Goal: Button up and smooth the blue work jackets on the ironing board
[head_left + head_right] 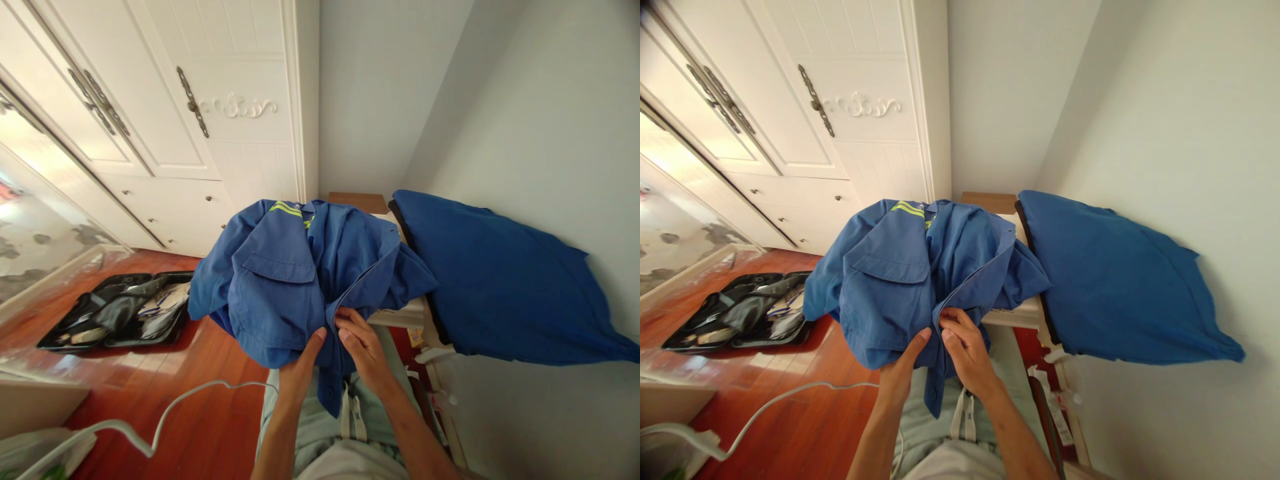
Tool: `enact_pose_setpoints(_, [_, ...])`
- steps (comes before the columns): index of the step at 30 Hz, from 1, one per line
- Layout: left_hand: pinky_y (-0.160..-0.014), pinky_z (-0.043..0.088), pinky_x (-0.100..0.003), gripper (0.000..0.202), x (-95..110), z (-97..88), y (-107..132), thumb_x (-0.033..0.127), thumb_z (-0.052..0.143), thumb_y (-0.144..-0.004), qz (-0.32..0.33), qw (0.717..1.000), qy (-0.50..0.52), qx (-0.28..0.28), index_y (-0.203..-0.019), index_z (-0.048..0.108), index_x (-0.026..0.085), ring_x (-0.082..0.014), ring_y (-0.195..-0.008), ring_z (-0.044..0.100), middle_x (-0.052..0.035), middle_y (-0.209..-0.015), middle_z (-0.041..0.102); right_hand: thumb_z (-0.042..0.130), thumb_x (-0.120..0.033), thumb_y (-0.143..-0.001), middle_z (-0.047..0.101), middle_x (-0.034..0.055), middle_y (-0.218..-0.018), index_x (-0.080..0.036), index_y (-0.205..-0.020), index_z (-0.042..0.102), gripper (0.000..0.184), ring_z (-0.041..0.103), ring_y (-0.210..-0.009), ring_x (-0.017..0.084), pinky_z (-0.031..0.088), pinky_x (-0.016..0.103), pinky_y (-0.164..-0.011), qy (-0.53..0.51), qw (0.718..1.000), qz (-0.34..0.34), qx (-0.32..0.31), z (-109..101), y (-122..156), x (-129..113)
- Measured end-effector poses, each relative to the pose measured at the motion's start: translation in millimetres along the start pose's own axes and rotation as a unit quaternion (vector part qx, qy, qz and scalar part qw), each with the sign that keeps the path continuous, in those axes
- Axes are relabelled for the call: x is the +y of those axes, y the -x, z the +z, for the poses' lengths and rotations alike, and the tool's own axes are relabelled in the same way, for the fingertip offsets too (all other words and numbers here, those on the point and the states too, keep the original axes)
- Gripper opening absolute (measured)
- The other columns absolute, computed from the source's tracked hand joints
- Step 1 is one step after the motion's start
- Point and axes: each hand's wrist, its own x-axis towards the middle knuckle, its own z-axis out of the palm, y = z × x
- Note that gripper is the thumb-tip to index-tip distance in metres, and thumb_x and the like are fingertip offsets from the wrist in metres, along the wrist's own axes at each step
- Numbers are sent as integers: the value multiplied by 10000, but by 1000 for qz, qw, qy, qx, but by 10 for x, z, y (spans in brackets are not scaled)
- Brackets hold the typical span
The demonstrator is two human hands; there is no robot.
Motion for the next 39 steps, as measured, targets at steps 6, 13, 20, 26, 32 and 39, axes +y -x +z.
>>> enact_pose_setpoints(6, [-1164, 388, -472, 516, -74, -53, -46, 158, 893, -633, -86, 991, 76, -76, -1115, 728, 240, -286, -1278, 577, -72, -1279, 677, 541, -346, -961, 701, 81, -1059, -236, -1101, 754, 277, 649, -964, 210, 517, 334, -884, -5, 1000, 8, 26, -30, -69, 35])
enact_pose_setpoints(13, [-1158, 398, -480, 510, -79, -60, -38, 160, 889, -626, -86, 989, 80, -85, -1106, 734, 234, -297, -1271, 582, -77, -1266, 684, 593, -378, -927, 717, 67, -1008, -230, -1030, 751, 240, 657, -961, 220, 525, 339, -879, -4, 999, 28, 23, -25, -137, 25])
enact_pose_setpoints(20, [-1147, 400, -514, 497, -117, -59, -28, 175, 869, -631, -77, 990, 77, -92, -1110, 739, 195, -324, -1250, 594, -96, -1257, 690, 619, -407, -894, 706, 71, -1002, -207, -1011, 728, 256, 654, -889, 205, 529, 299, -777, -16, 998, 61, 31, -9, -166, 61])
enact_pose_setpoints(26, [-1097, 470, -487, 474, -83, -13, -23, 163, 873, -593, -110, 984, 99, -102, -1052, 756, 187, -315, -1163, 655, -95, -1177, 728, 622, -359, -849, 632, 26, -797, -192, -876, 675, 178, 589, -705, 159, 493, 261, -653, -48, 996, 64, 43, 51, -189, 104])
enact_pose_setpoints(32, [-1128, 447, -442, 464, -52, 15, -30, 184, 867, -614, -121, 982, 102, -102, -1063, 749, 171, -297, -1207, 630, -97, -1212, 715, 652, -341, -805, 615, 9, -725, -185, -816, 689, 161, 557, -640, 138, 462, 242, -598, -95, 987, 97, 82, 128, -205, 192])
enact_pose_setpoints(39, [-1157, 412, -427, 539, -119, 11, -5, 292, 858, -675, -116, 984, 73, -117, -1181, 684, 224, -270, -1315, 546, -65, -1331, 652, 710, -387, -793, 711, 34, -809, -204, -873, 770, 208, 631, -704, 157, 503, 242, -639, -146, 980, 102, 88, 73, -204, 242])
